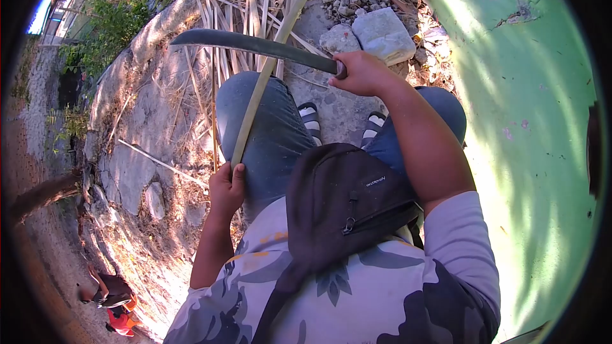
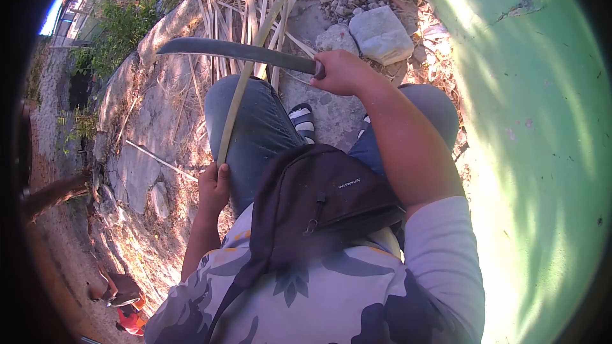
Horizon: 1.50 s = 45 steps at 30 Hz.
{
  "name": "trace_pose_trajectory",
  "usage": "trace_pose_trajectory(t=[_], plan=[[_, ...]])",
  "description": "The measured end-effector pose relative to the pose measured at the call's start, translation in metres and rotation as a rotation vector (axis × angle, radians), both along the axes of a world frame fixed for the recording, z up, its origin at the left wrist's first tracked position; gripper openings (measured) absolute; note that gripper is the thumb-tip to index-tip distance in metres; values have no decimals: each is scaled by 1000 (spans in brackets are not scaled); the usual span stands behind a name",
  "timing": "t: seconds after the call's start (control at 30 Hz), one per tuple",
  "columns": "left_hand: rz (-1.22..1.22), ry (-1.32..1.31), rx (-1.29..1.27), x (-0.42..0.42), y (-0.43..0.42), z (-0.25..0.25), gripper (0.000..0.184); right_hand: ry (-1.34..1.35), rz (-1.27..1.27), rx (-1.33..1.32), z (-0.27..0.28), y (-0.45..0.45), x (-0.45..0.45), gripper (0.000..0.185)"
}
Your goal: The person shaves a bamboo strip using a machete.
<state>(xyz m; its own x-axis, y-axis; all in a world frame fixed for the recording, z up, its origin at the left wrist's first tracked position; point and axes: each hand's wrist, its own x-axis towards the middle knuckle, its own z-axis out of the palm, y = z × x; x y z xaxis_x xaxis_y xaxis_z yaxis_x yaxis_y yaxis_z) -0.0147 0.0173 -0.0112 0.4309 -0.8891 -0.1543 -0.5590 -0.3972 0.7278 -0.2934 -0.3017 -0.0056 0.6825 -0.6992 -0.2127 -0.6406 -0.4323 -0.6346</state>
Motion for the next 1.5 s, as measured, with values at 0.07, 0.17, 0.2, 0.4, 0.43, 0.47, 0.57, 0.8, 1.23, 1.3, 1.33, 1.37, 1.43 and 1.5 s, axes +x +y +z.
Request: trace_pose_trajectory(t=[0.07,0.17,0.2,0.4,0.43,0.47,0.57,0.8,1.23,1.3,1.33,1.37,1.43,1.5], plan=[[7,15,-5,-1,0,0,47,-1,1,-3,-1,0,0,37],[5,31,-4,1,0,-1,47,-4,4,1,-3,-1,0,36],[4,32,-4,1,1,-2,47,-5,5,3,-3,-1,0,36],[2,-3,-3,-3,-2,1,46,13,-1,-142,15,3,4,26],[1,-12,-4,-3,-2,1,45,31,4,-160,16,3,3,26],[2,-24,-4,-2,-1,2,45,47,11,-176,15,1,2,25],[-17,-39,22,-2,-2,8,45,43,-51,-97,7,-5,-1,24],[-26,-87,23,-6,-4,14,47,86,0,-158,16,7,1,23],[-59,-116,103,-12,0,26,47,154,80,-58,21,4,0,23],[-80,-149,117,-12,1,27,47,146,113,-59,15,15,7,23],[-84,-166,114,-13,0,29,48,141,130,-58,12,19,10,24],[-87,-184,109,-14,-1,30,48,159,134,-36,14,19,10,24],[-77,-164,81,-15,-1,28,48,199,147,5,22,12,9,24],[-86,-166,73,-14,0,27,47,143,2,61,5,-6,2,25]])
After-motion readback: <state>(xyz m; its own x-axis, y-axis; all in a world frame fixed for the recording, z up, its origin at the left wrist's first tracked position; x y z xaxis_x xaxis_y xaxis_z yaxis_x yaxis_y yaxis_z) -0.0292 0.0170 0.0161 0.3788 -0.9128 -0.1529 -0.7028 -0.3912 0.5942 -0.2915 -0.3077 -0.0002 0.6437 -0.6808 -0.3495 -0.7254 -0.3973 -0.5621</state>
